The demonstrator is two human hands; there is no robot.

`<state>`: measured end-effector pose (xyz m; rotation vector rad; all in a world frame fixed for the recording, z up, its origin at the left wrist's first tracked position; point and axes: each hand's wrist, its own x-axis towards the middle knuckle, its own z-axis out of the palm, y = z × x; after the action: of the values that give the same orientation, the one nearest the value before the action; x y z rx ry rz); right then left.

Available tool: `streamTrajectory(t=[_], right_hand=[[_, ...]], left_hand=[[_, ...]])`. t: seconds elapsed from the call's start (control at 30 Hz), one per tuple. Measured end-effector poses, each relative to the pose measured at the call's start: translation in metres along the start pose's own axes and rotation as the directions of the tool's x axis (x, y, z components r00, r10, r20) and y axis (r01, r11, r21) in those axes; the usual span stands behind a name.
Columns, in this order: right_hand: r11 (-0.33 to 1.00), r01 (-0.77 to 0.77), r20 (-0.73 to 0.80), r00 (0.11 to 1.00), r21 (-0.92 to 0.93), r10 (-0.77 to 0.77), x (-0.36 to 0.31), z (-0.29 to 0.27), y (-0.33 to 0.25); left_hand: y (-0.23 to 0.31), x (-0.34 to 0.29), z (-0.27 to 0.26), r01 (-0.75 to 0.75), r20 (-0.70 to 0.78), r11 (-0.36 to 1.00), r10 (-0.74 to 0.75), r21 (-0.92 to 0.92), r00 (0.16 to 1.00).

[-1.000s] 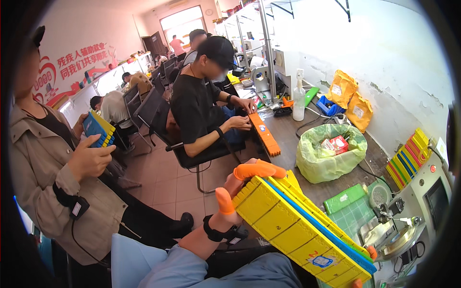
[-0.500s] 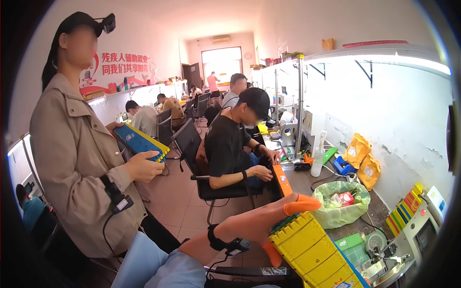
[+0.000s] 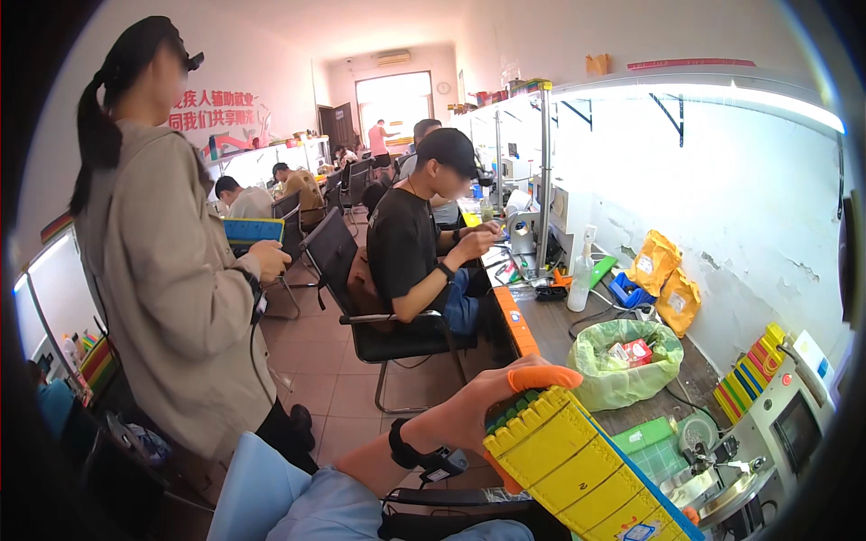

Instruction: Assembling small metal components and wires using an automated winding machine, adhesive, and tweezers at a factory workstation.

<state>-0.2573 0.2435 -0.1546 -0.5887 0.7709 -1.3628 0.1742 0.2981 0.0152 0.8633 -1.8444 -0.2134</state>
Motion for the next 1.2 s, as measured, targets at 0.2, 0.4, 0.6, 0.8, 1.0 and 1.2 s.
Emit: streamTrajectory(t=[0.2,0.4,0.6,0.8,1.0,1.2], right_hand=[[0.959,0.262,0.312,0.925,-0.111,-0.217,0.019,0.019,-0.029],[0.827,0.543,0.581,0.724,-0.146,-0.372,0.023,0.009,-0.041],[0.847,0.526,0.701,0.63,-0.069,-0.335,0.005,0.054,-0.047],[0.78,0.55,0.71,0.674,-0.299,-0.203,-0.013,0.076,-0.055],[0.752,0.622,0.656,0.665,-0.22,-0.358,-0.012,0.084,-0.053],[0.761,0.626,0.613,0.673,-0.172,-0.415,-0.006,0.082,-0.047]], left_hand=[[-0.009,0.027,-0.036,0.087,0.324,0.992,-0.052,-0.094,0.945],[-0.004,0.042,-0.049,0.741,0.675,0.591,-0.408,-0.318,0.615],[-0.007,0.024,-0.022,0.325,0.853,0.907,-0.379,0.267,0.358],[-0.019,-0.022,0.015,0.155,0.77,0.901,-0.427,0.405,0.474],[-0.017,0.016,-0.016,0.226,0.613,0.953,-0.301,0.2,0.73],[-0.003,0.02,0.001,0.573,0.511,0.696,-0.334,-0.433,0.792]])
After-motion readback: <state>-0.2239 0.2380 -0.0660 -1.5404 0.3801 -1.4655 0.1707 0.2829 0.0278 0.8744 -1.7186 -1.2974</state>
